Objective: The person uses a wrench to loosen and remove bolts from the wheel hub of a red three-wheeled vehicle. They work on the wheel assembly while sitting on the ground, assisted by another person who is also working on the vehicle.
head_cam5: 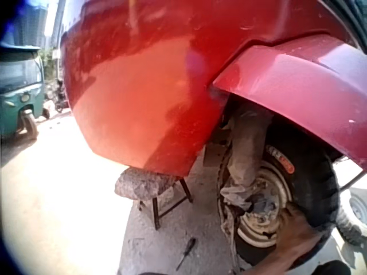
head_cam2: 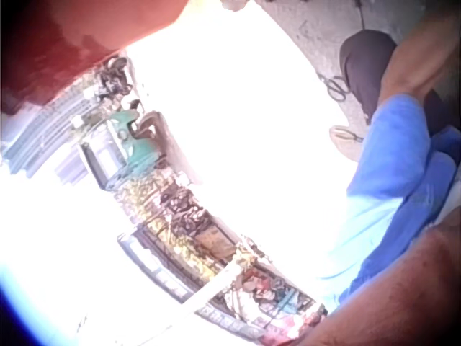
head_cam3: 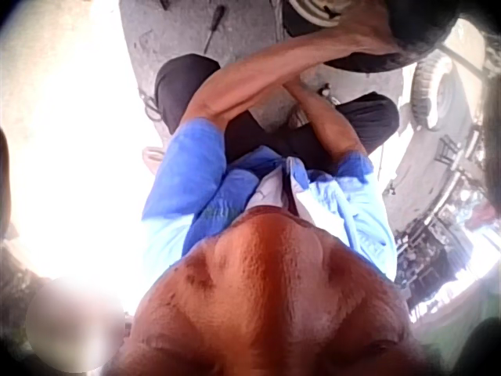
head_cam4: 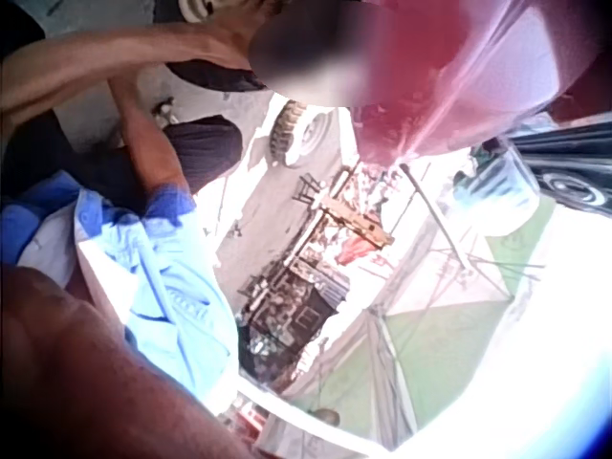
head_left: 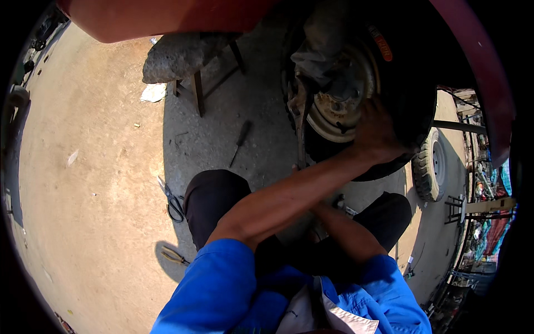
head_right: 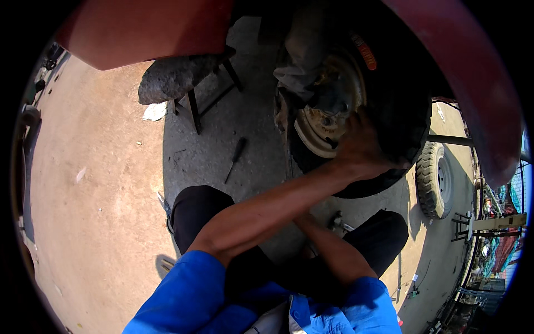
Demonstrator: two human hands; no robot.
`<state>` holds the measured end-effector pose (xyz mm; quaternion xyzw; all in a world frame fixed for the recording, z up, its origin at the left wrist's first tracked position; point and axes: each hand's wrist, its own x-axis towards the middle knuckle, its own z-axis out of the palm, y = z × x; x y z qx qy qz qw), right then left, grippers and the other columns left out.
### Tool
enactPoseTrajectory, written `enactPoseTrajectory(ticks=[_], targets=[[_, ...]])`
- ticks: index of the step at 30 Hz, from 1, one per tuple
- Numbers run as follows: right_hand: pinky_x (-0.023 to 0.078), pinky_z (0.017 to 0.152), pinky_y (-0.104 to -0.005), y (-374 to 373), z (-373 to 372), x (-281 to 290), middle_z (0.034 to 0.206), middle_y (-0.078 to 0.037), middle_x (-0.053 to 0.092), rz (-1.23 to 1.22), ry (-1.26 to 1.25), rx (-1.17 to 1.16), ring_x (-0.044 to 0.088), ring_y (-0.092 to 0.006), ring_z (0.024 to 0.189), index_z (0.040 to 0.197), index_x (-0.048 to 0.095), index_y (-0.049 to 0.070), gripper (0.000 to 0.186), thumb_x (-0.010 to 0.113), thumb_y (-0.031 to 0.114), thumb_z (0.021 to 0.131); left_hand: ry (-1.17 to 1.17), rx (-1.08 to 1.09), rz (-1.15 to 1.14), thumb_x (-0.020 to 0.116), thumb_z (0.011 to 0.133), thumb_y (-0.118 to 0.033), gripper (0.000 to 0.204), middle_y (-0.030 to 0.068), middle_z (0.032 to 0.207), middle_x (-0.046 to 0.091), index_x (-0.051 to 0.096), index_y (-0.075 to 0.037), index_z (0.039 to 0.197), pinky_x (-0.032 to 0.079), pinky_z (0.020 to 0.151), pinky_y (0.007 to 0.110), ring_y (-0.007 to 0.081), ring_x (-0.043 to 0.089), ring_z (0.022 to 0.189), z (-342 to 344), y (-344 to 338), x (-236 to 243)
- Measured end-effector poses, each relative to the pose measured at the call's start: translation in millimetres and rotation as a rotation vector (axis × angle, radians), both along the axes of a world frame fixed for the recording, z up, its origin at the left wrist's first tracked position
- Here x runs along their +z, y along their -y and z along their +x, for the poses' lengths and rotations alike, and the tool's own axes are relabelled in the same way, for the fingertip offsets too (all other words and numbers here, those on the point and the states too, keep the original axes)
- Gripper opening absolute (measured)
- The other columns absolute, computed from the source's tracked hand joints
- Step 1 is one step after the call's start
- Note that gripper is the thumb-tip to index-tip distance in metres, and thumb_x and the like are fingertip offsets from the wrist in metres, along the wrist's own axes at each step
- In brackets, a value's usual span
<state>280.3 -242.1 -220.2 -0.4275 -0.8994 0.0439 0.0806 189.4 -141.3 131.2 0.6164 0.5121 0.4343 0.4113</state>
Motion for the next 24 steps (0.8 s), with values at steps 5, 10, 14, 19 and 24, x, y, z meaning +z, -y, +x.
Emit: enactPoseTrajectory(ticks=[5,10,14,19,24], targets=[[0.044,0.089,-0.0374,-12.9,-17.7,-20.1,0.106,-0.01,0.06,0.357,-0.074,-0.006,0.057,-0.0181,0.097,0.127,0.053,0.001,0.044,0.057,0.034,0.099,-0.015,0.001,0.006,0.09,0.053,-0.047,0.131,0.0347,0.137,0.031,0.013,0.015,0.139,0.04,0.106,0.045,0.0454,0.039,0.128,2.8,-0.1,-3.4],[0.046,0.082,-0.039,-26.0,-35.3,0.5,0.105,-0.013,0.062,0.544,0.221,0.094,0.058,-0.022,0.094,0.131,0.053,0.002,0.048,0.057,0.035,0.097,0.046,-0.015,-0.007,0.09,0.054,-0.041,0.127,0.0342,0.137,0.031,0.013,0.014,0.139,0.04,0.106,0.045,0.0449,0.039,0.128,-1.1,-1.9,-3.4],[0.048,0.069,-0.0404,-30.5,-66.1,95.6,0.096,-0.016,0.065,-0.244,0.219,-0.155,0.061,-0.0256,0.083,0.132,0.054,0.002,0.053,0.059,0.037,0.094,0.055,0.013,-0.029,0.091,0.054,-0.039,0.125,0.0331,0.136,0.032,0.014,0.013,0.138,0.039,0.106,0.047,0.0445,0.039,0.128,0.3,0.2,2.6],[0.05,0.062,-0.0431,-29.6,-86.1,99.1,0.081,-0.017,0.065,-0.014,0.113,-0.271,0.064,-0.0299,0.071,0.113,0.064,0.002,0.046,0.062,0.042,0.091,0.042,0.009,-0.035,0.091,0.055,-0.04,0.126,0.0325,0.138,0.03,0.013,0.011,0.139,0.038,0.107,0.047,0.0441,0.037,0.129,2.2,1.3,4.3],[0.051,0.065,-0.0428,-55.5,-112.1,48.7,0.076,-0.012,0.067,-0.41,-0.387,-0.815,0.066,-0.0266,0.068,0.09,0.065,0.003,0.04,0.066,0.043,0.088,0.02,-0.066,-0.063,0.089,0.057,-0.042,0.126,0.033,0.14,0.028,0.011,0.01,0.141,0.037,0.108,0.047,0.0436,0.033,0.133,-5.3,2.7,9.1]])
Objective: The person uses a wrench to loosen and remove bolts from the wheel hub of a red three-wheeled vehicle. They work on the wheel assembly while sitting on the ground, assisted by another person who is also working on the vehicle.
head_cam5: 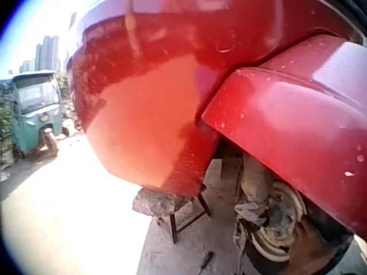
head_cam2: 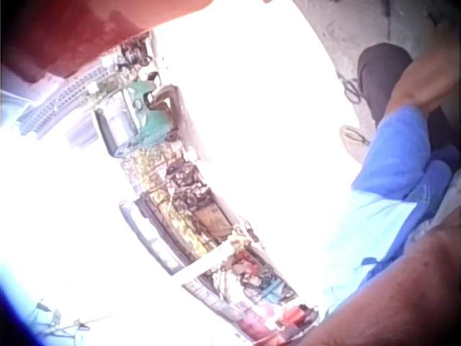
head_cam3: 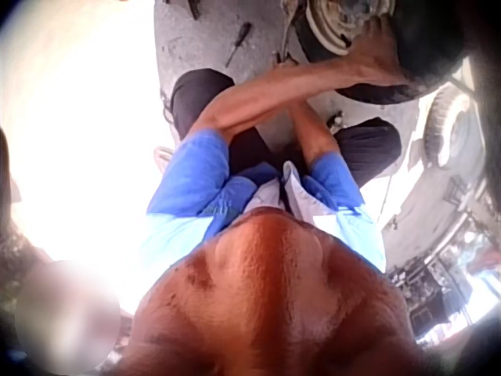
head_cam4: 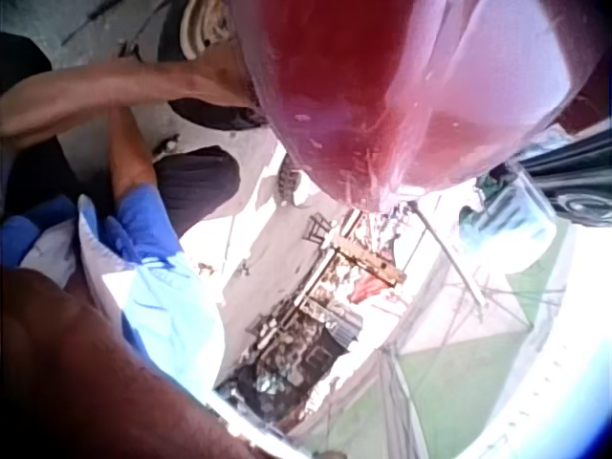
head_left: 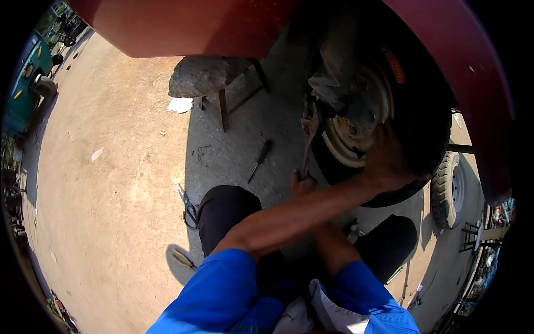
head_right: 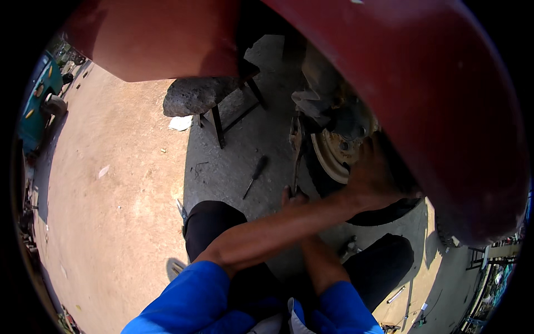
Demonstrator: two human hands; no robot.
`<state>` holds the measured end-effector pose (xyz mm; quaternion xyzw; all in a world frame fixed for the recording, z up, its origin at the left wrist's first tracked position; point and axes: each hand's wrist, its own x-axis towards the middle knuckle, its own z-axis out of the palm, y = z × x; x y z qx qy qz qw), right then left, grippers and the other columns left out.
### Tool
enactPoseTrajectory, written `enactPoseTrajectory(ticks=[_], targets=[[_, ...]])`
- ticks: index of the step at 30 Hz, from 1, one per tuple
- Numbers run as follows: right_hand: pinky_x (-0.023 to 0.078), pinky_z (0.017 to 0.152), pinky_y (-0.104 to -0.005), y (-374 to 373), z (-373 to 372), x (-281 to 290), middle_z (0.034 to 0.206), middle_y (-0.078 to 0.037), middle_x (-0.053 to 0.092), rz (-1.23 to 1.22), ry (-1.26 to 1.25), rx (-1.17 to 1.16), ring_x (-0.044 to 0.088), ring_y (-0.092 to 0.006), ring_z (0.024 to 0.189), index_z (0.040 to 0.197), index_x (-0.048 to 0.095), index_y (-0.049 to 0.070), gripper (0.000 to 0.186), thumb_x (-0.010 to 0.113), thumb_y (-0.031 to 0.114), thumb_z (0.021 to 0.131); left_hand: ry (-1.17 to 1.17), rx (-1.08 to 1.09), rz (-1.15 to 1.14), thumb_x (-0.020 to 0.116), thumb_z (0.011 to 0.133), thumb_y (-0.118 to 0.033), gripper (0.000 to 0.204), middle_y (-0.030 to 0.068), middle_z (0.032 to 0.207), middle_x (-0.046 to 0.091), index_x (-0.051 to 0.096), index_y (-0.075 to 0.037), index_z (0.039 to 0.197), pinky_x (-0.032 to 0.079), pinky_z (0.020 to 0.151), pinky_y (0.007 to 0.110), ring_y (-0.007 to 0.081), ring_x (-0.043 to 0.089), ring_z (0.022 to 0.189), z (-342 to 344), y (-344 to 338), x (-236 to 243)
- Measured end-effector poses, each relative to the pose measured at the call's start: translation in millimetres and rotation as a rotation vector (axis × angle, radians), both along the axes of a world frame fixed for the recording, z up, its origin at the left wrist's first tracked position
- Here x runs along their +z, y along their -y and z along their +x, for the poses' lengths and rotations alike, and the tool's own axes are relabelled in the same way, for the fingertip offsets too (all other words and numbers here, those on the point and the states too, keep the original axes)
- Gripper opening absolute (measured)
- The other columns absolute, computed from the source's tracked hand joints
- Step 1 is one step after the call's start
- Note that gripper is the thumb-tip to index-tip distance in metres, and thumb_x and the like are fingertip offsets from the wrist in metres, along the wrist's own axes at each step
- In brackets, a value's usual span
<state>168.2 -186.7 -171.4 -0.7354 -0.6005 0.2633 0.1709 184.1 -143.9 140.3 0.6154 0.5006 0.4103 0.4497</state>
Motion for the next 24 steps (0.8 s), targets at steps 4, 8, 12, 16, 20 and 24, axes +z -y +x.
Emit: enactPoseTrajectory(ticks=[4,8,12,16,20,24], targets=[[0.047,0.056,-0.0402,4.3,23.6,-49.2,0.069,-0.009,0.064,0.34,0.198,0.205,0.064,-0.0228,0.06,0.082,0.063,0.002,0.038,0.067,0.039,0.088,0.03,0.01,0.029,0.088,0.059,-0.044,0.126,0.0334,0.141,0.027,0.012,0.013,0.141,0.033,0.111,0.046,0.0442,0.03,0.135,-1.7,-2.0,-4.2],[0.042,0.051,-0.0421,-12.7,18.4,-32.5,0.057,-0.006,0.056,0.43,-0.233,-0.039,0.054,-0.0193,0.05,0.071,0.058,0.002,0.043,0.067,0.04,0.09,0.034,0.023,0.079,0.087,0.061,-0.046,0.13,0.0353,0.146,0.021,0.007,0.015,0.143,0.029,0.114,0.044,0.0452,0.027,0.138,3.8,6.7,-14.6],[0.04,0.059,-0.0461,-65.1,6.6,44.3,0.066,-0.021,0.054,0.086,-0.502,0.162,0.054,-0.0261,0.061,0.077,0.057,-0.006,0.052,0.064,0.044,0.091,0.002,0.0,0.099,0.085,0.064,-0.047,0.131,0.0379,0.146,0.02,0.003,0.016,0.144,0.028,0.115,0.044,0.0465,0.025,0.139,0.7,11.7,-26.1],[0.037,0.051,-0.0423,-68.8,11.4,41.7,0.055,-0.005,0.05,0.259,-0.329,0.113,0.045,-0.0169,0.049,0.07,0.053,-0.001,0.048,0.063,0.041,0.093,-0.027,-0.06,0.124,0.083,0.067,-0.046,0.126,0.0401,0.144,0.023,0.004,0.019,0.143,0.028,0.115,0.044,0.0482,0.028,0.137,4.5,13.5,-35.3],[0.039,0.054,-0.0406,-22.4,10.2,81.6,0.06,-0.005,0.051,0.136,-0.315,0.057,0.046,-0.0188,0.055,0.072,0.055,0.0,0.047,0.062,0.041,0.093,-0.045,-0.07,0.122,0.082,0.069,-0.044,0.124,0.042,0.143,0.024,0.005,0.021,0.141,0.03,0.114,0.044,0.0494,0.031,0.135,0.7,15.9,-42.4],[0.041,0.057,-0.0389,-16.7,36.8,112.9,0.062,-0.002,0.051,0.027,-0.281,0.113,0.049,-0.0207,0.057,0.078,0.056,0.001,0.04,0.062,0.038,0.093,-0.069,-0.111,0.101,0.081,0.071,-0.042,0.12,0.0426,0.143,0.024,0.007,0.022,0.14,0.031,0.113,0.045,0.0499,0.031,0.135,-3.7,24.5,-29.1]])
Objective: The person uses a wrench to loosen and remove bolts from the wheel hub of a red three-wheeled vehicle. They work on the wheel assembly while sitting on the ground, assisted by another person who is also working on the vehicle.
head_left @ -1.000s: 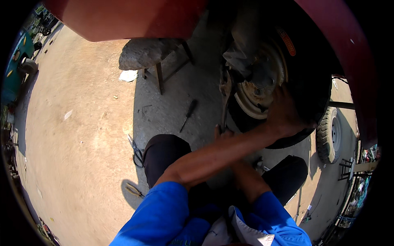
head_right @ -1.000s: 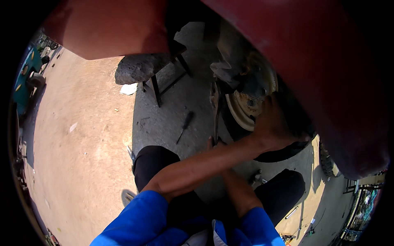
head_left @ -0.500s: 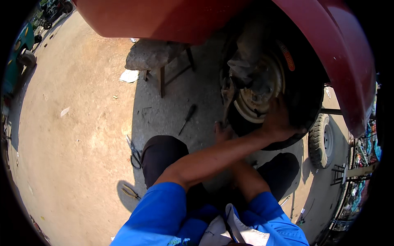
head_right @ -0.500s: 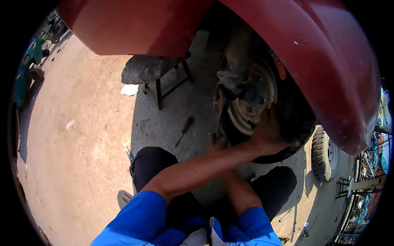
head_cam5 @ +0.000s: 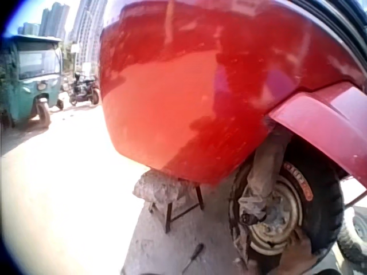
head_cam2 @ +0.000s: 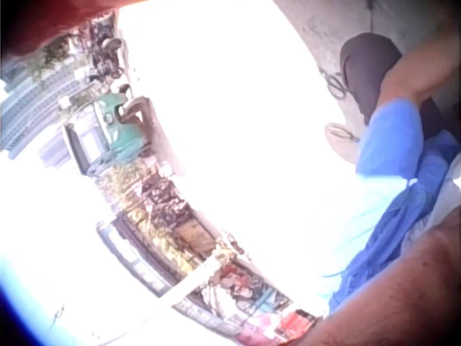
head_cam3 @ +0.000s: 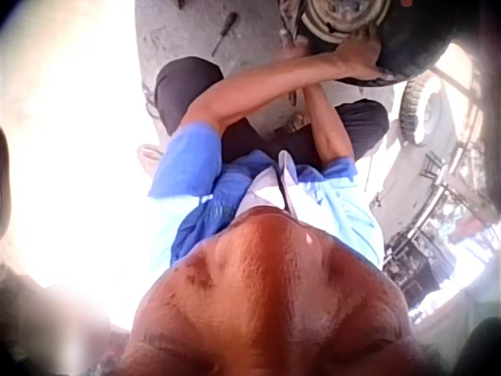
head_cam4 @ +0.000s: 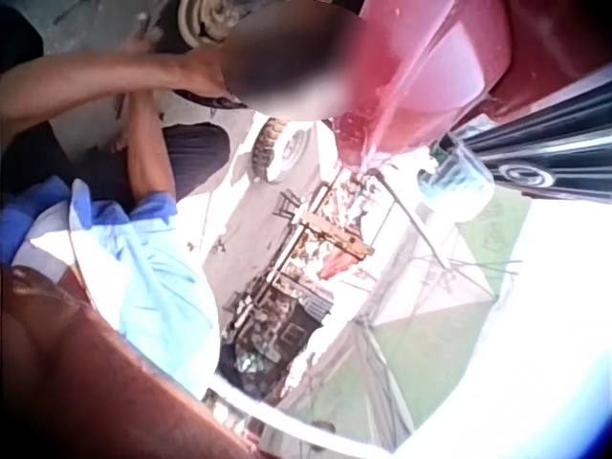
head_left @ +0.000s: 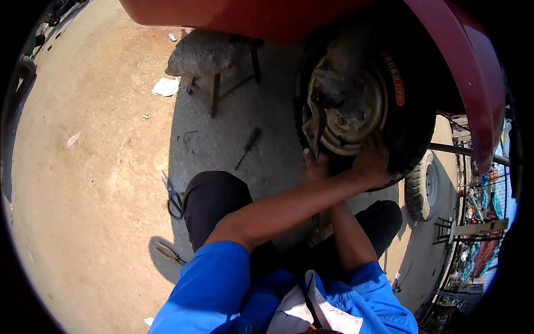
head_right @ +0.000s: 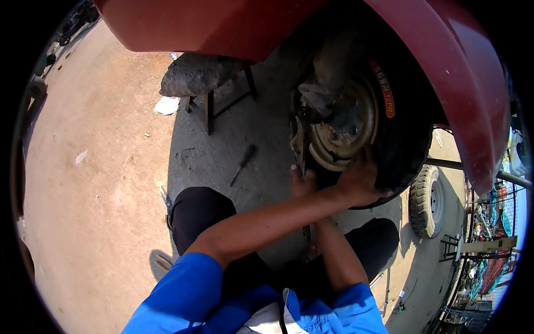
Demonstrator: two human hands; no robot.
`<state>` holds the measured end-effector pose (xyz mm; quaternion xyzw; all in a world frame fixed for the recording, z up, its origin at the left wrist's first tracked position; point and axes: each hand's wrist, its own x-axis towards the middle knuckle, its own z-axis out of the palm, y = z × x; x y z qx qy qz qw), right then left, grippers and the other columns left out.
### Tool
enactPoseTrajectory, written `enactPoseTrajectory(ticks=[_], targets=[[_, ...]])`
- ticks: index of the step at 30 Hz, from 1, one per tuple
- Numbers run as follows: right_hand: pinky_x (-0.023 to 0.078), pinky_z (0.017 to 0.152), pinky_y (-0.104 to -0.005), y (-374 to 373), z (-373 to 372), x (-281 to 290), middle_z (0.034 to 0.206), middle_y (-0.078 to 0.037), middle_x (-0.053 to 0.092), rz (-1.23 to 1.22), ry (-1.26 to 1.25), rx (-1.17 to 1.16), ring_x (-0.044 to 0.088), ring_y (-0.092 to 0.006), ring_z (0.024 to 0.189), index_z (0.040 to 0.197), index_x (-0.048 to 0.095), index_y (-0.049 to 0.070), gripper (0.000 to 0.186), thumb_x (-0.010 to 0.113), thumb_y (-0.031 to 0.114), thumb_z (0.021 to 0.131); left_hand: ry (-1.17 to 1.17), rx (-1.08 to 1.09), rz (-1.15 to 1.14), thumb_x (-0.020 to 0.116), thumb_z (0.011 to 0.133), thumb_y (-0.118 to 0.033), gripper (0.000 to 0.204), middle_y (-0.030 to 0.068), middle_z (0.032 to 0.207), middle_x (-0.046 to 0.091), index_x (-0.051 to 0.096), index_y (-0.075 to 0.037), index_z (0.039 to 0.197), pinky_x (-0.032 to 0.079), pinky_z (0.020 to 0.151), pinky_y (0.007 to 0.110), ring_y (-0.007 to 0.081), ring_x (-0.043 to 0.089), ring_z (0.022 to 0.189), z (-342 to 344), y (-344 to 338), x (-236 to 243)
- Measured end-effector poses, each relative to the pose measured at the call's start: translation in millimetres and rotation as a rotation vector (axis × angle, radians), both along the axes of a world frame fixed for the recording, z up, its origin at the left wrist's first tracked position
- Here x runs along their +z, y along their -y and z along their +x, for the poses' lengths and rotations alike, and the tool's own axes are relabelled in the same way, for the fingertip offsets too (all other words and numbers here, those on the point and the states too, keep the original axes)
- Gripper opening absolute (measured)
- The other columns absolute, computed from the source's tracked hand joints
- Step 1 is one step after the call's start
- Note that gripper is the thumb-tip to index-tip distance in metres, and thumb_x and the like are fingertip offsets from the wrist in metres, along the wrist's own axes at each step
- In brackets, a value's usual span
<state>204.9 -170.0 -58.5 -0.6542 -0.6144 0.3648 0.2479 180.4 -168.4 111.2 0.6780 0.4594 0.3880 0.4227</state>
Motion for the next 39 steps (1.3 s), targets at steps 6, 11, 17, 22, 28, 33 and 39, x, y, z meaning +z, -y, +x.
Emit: enactPoseTrajectory(ticks=[6,11,17,22,28,33,39], targets=[[0.035,0.044,-0.0322,-10.2,13.3,66.3,0.059,0.001,0.046,-0.112,0.002,0.004,0.046,-0.0121,0.049,0.079,0.047,0.01,0.031,0.062,0.032,0.093,-0.075,0.022,0.103,0.079,0.073,-0.04,0.1,0.0404,0.138,0.032,0.029,0.023,0.133,0.033,0.11,0.046,0.0484,0.037,0.131,1.9,-1.2,6.3],[0.033,0.041,-0.0294,-21.9,1.3,122.7,0.064,0.001,0.042,-0.435,-0.018,0.0,0.037,-0.0095,0.047,0.083,0.045,0.011,0.028,0.061,0.031,0.095,-0.108,0.141,0.258,0.076,0.074,-0.034,0.08,0.0349,0.129,0.045,0.043,0.019,0.123,0.038,0.106,0.045,0.0456,0.044,0.125,1.8,-0.6,11.3],[0.034,0.043,-0.0291,-21.5,-14.8,158.7,0.067,0.0,0.044,-0.447,-0.073,-0.095,0.039,-0.0093,0.05,0.092,0.043,0.011,0.024,0.061,0.027,0.095,0.152,0.104,0.236,0.075,0.075,-0.032,0.062,0.0289,0.113,0.054,0.052,0.011,0.113,0.045,0.096,0.046,0.0428,0.055,0.109,-10.7,-6.0,29.7],[0.036,0.044,-0.0286,-30.3,-6.2,153.9,0.069,-0.001,0.046,-0.494,-0.045,-0.072,0.042,-0.0098,0.053,0.094,0.045,0.01,0.023,0.062,0.025,0.094,0.17,0.122,0.272,0.074,0.077,-0.032,0.051,0.0258,0.104,0.06,0.057,0.005,0.107,0.049,0.089,0.047,0.0416,0.06,0.1,-18.5,-6.3,35.4],[0.039,0.046,-0.0284,-42.9,-25.0,166.5,0.074,-0.002,0.051,-0.498,-0.018,0.0,0.046,-0.0112,0.055,0.094,0.049,0.008,0.022,0.065,0.023,0.092,0.19,0.166,0.204,0.073,0.079,-0.032,0.044,0.0249,0.101,0.063,0.061,0.003,0.103,0.05,0.086,0.047,0.0407,0.061,0.098,-42.7,-12.1,35.5],[0.045,0.048,-0.031,-33.0,19.3,134.4,0.081,-0.006,0.057,-0.195,-0.296,0.109,0.056,-0.0141,0.061,0.096,0.053,0.003,0.018,0.063,0.018,0.093,0.312,0.345,0.044,0.074,0.076,-0.026,0.037,0.0242,0.099,0.063,0.063,0.001,0.1,0.048,0.087,0.047,0.0423,0.059,0.098,-61.7,-21.5,21.9],[0.048,0.046,-0.0329,36.9,10.3,198.7,0.068,-0.007,0.054,-0.39,0.324,0.186,0.057,-0.0155,0.055,0.095,0.055,-0.002,0.022,0.059,0.019,0.094,0.241,0.848,-0.052,0.076,0.072,-0.022,0.058,0.026,0.119,0.048,0.048,0.009,0.112,0.04,0.098,0.049,0.0419,0.043,0.118,-74.1,-37.2,-51.0]])
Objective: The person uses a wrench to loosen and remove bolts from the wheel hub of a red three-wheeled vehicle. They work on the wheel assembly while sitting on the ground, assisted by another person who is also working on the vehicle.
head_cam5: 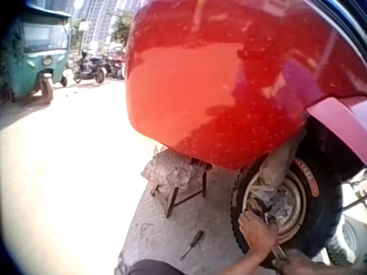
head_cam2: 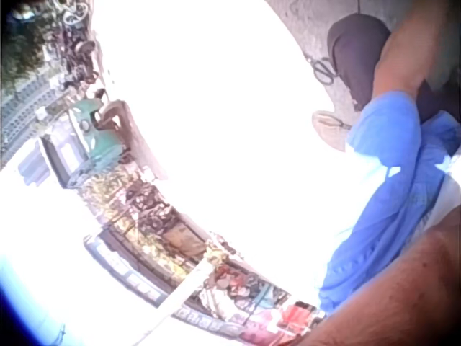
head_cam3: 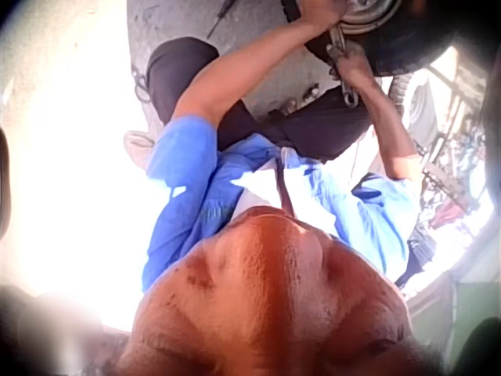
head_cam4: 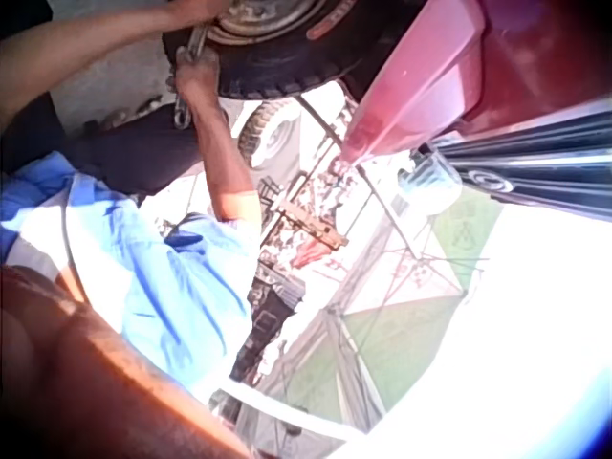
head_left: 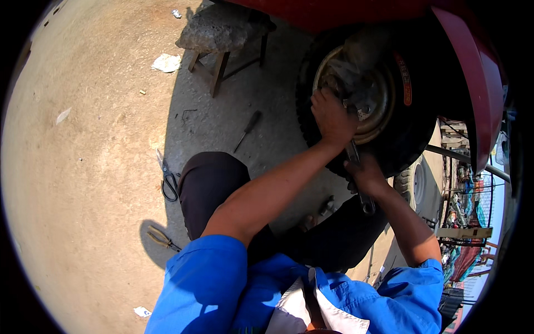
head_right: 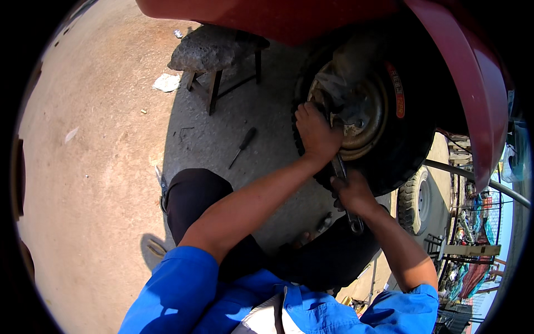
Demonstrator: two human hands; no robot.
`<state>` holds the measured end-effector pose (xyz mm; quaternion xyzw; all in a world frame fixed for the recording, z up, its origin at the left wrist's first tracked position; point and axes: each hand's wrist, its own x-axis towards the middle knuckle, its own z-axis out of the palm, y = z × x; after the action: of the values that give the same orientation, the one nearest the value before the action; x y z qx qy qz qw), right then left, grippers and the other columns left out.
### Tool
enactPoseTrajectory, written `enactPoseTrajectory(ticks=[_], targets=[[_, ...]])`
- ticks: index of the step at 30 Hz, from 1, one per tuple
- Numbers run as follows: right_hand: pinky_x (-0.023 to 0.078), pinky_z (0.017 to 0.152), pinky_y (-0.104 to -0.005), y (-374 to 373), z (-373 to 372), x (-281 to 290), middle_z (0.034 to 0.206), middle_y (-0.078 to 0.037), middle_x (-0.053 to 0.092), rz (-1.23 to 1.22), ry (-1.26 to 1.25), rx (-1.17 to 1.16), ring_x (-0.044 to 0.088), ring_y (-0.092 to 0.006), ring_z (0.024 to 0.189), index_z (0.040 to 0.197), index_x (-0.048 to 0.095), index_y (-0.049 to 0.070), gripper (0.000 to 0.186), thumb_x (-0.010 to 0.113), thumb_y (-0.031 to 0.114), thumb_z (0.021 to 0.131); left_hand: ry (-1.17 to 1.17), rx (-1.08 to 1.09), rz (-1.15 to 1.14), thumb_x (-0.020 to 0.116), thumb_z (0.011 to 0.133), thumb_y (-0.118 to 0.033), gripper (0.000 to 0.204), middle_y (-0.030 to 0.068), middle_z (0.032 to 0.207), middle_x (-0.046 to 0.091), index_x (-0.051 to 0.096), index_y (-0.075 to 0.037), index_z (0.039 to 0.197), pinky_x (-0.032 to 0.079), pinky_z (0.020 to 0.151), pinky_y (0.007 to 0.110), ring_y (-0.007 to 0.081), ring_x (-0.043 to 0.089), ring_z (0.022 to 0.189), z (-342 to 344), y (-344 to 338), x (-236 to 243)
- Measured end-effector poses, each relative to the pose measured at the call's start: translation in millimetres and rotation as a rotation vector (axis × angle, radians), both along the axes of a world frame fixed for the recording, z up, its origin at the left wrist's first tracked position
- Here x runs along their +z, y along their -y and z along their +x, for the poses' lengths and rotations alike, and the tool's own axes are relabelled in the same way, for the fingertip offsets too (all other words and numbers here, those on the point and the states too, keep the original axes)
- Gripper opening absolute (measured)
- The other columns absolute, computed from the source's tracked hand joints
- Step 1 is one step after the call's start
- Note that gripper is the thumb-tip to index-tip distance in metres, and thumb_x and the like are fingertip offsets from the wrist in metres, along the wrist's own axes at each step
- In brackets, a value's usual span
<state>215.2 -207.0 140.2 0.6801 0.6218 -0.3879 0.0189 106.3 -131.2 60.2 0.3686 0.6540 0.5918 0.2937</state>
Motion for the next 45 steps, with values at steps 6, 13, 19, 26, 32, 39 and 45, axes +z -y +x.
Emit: enactPoseTrajectory(ticks=[6,13,19,26,32,39,45], targets=[[0.045,0.04,-0.0322,31.0,12.3,9.5,0.061,-0.006,0.052,-0.104,0.007,-0.235,0.052,-0.0156,0.045,0.082,0.054,-0.002,0.027,0.059,0.022,0.094,1.136,-0.125,-0.12,0.076,0.077,-0.018,0.05,0.0182,0.107,0.055,0.051,0.01,0.11,0.053,0.078,0.043,0.0322,0.058,0.096,11.7,-14.1,-23.0],[0.044,0.04,-0.0325,36.6,21.4,-2.2,0.054,-0.005,0.05,-0.108,-0.062,-0.233,0.051,-0.0158,0.043,0.074,0.055,0.0,0.032,0.059,0.025,0.095,1.258,-0.034,-0.177,0.065,0.077,-0.002,0.018,0.0107,0.07,0.056,0.059,0.005,0.091,0.04,0.042,0.036,0.0235,0.055,0.052,31.2,-18.1,-16.8],[0.043,0.041,-0.0326,34.8,39.2,-17.7,0.053,-0.008,0.052,-0.016,-0.047,-0.123,0.055,-0.0167,0.045,0.069,0.056,-0.001,0.036,0.059,0.024,0.095,1.21,0.06,-0.093,0.059,0.075,0.0,0.01,0.0115,0.066,0.055,0.056,0.005,0.083,0.036,0.04,0.037,0.0222,0.052,0.047,39.4,-20.2,-19.2],[0.042,0.047,-0.0341,37.3,34.5,-22.3,0.053,-0.007,0.052,-0.009,-0.09,-0.137,0.053,-0.0168,0.046,0.07,0.057,0.0,0.033,0.06,0.022,0.094,1.2,0.102,-0.06,0.056,0.074,0.001,0.006,0.012,0.063,0.053,0.054,0.005,0.076,0.036,0.04,0.038,0.0221,0.05,0.044,36.9,-17.8,-25.9],[0.041,0.05,-0.0375,52.9,35.5,-83.1,0.054,-0.012,0.055,0.181,-0.196,-0.132,0.055,-0.0221,0.048,0.068,0.057,-0.002,0.033,0.06,0.02,0.092,1.021,-0.062,-0.089,0.055,0.073,0.002,0.01,0.0099,0.066,0.056,0.057,0.007,0.081,0.037,0.041,0.036,0.0193,0.051,0.048,31.0,-3.7,-36.6],[0.042,0.052,-0.041,46.7,41.3,-109.8,0.053,-0.015,0.055,0.319,-0.202,0.009,0.055,-0.0284,0.049,0.067,0.057,-0.002,0.035,0.058,0.02,0.093,0.923,-0.002,0.105,0.055,0.073,0.0,0.006,0.0082,0.063,0.055,0.057,0.006,0.075,0.036,0.04,0.035,0.018,0.05,0.048,30.1,-8.6,-50.7],[0.042,0.052,-0.0412,52.4,42.7,-132.0,0.053,-0.014,0.055,0.403,-0.198,0.016,0.054,-0.0268,0.048,0.065,0.057,-0.002,0.036,0.056,0.02,0.094,0.826,-0.121,0.014,0.056,0.071,0.001,0.017,0.0136,0.07,0.062,0.058,0.012,0.084,0.046,0.052,0.036,0.0187,0.059,0.06,27.9,-7.8,-71.4]])
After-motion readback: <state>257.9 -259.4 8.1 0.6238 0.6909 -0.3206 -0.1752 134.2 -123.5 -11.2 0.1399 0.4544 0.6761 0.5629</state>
